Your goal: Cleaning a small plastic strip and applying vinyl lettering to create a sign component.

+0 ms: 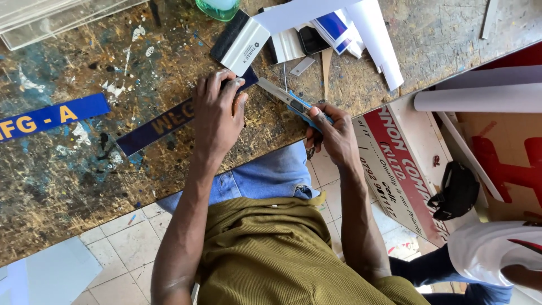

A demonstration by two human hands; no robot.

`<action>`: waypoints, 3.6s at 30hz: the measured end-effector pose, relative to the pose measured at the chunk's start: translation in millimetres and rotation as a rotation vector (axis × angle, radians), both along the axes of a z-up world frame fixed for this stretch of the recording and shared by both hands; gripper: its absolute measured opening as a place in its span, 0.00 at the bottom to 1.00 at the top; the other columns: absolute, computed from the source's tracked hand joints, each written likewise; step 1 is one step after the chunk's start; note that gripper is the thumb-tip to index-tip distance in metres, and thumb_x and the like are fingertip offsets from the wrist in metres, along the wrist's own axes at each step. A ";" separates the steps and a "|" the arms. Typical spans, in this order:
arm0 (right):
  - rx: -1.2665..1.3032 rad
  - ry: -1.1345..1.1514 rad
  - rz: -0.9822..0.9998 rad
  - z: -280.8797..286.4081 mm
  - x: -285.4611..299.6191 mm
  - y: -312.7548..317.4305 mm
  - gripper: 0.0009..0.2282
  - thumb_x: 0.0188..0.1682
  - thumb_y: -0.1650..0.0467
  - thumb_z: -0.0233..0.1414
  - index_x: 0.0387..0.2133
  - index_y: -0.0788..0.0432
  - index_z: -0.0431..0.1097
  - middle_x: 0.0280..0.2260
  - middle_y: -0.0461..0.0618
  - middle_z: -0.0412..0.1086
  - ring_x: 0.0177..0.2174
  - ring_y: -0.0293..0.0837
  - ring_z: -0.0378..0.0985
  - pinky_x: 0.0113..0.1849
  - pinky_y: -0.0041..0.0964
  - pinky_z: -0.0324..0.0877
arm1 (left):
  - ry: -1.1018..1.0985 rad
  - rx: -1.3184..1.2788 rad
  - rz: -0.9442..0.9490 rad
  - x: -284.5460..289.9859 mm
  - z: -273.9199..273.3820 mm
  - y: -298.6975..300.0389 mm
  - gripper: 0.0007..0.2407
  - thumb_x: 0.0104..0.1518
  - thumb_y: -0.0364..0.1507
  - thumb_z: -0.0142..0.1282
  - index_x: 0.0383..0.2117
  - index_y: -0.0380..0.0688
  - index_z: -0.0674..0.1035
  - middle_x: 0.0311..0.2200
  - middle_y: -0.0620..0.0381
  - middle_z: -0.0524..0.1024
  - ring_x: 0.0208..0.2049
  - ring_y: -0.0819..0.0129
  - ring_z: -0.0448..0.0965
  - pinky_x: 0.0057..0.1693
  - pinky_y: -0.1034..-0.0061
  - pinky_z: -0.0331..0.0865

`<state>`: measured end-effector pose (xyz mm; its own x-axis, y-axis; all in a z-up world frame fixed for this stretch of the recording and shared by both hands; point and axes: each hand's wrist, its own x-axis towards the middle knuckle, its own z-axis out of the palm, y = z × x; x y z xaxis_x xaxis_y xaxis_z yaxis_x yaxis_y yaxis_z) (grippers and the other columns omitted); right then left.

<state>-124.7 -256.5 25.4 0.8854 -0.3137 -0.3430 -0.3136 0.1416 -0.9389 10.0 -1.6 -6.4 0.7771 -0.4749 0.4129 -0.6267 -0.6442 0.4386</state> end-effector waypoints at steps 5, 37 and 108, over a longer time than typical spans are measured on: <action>0.080 -0.027 -0.004 -12.7 -3.7 2.5 0.15 0.66 0.67 0.54 0.47 0.73 0.77 0.20 0.64 0.73 0.17 0.52 0.84 0.16 0.34 0.78 | 0.027 -0.002 0.004 -0.2 7.3 -1.6 0.08 0.69 0.27 0.68 0.50 0.42 0.88 0.51 0.52 0.76 0.53 0.53 0.78 0.58 0.56 0.71; 0.479 -0.180 0.035 -39.9 9.8 28.4 0.14 0.60 0.72 0.59 0.53 0.66 0.65 0.42 0.69 0.76 0.41 0.68 0.90 0.38 0.56 0.90 | -0.324 0.157 0.034 -20.9 1.1 56.7 0.07 0.69 0.23 0.63 0.48 0.49 0.88 0.42 0.54 0.83 0.45 0.59 0.86 0.50 0.64 0.76; 0.379 -0.366 0.240 -4.1 214.2 284.7 0.18 0.45 0.82 0.72 0.42 0.61 0.69 0.39 0.68 0.84 0.39 0.54 0.92 0.40 0.40 0.84 | 0.157 -1.229 0.742 -16.3 16.0 238.5 0.10 0.72 0.22 0.57 0.57 0.40 0.80 0.48 0.53 0.81 0.48 0.68 0.85 0.57 0.73 0.83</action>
<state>89.5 28.2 21.2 0.9987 -0.0043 -0.0504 -0.0430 0.4542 -0.8898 -6.4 236.9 9.7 0.7574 0.6368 0.1443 -0.2152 0.0348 0.9759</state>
